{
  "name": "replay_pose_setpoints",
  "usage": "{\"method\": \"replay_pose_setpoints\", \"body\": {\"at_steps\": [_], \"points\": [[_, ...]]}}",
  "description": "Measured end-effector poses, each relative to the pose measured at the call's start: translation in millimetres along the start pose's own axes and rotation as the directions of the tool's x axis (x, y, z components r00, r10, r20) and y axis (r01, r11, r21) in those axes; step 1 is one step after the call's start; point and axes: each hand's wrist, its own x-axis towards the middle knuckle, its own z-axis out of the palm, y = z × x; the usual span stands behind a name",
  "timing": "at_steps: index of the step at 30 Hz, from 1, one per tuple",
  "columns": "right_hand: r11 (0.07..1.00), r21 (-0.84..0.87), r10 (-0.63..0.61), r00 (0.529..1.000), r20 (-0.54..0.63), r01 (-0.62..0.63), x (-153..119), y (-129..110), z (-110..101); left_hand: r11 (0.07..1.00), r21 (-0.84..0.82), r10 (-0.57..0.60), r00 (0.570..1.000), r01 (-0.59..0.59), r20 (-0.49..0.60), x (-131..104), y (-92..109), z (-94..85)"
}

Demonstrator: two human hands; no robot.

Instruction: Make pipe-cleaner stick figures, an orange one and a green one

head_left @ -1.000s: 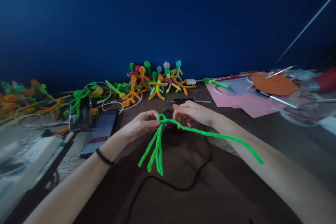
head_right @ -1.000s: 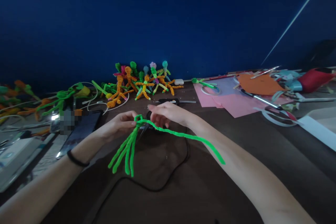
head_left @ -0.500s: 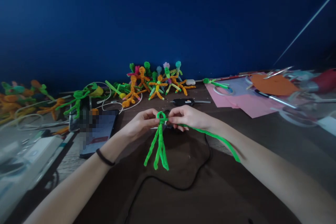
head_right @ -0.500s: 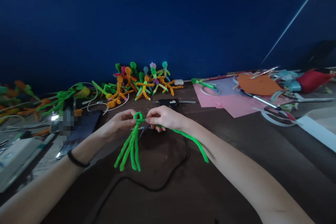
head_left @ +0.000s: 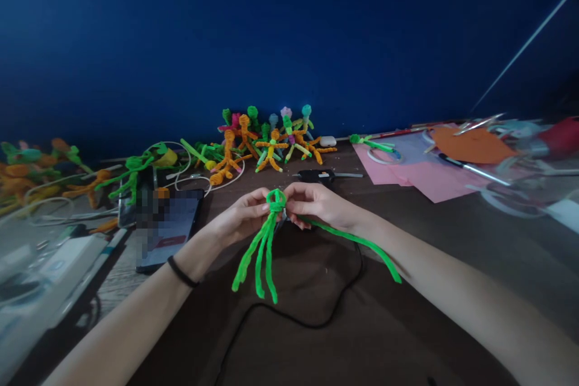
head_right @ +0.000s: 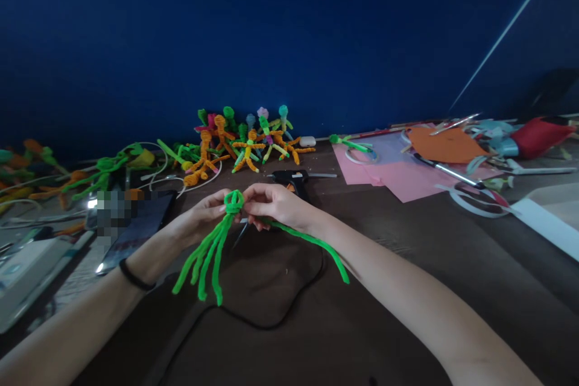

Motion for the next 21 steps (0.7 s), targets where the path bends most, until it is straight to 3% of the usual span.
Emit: {"method": "replay_pose_setpoints", "body": {"at_steps": [6, 10, 13, 17, 21], "points": [[1.000, 0.011, 0.011, 0.994, -0.112, -0.010, -0.4, -3.8, 1.0, 0.990, 0.133, 0.051, 0.996, -0.042, -0.067, 2.9, 3.4, -5.1], [1.000, -0.018, 0.022, 0.991, -0.128, -0.024, 0.1, -4.9, 1.6, 0.961, 0.225, 0.195, 0.970, -0.160, -0.143, 3.7, 9.4, -5.2], [0.998, -0.059, 0.029, 0.989, -0.147, -0.038, 0.9, -4.5, 1.9, 0.905, 0.386, 0.265, 0.947, -0.179, -0.183, 2.3, 13.5, -2.9], [0.992, -0.114, 0.029, 0.986, -0.165, -0.049, 1.9, -2.9, 1.4, 0.809, 0.573, 0.263, 0.953, -0.132, -0.152, -0.5, 15.9, 2.3], [0.986, -0.153, 0.035, 0.986, -0.162, -0.060, 1.8, -2.0, 1.6, 0.759, 0.641, 0.234, 0.967, -0.118, -0.099, -1.2, 15.4, 4.9]]}}
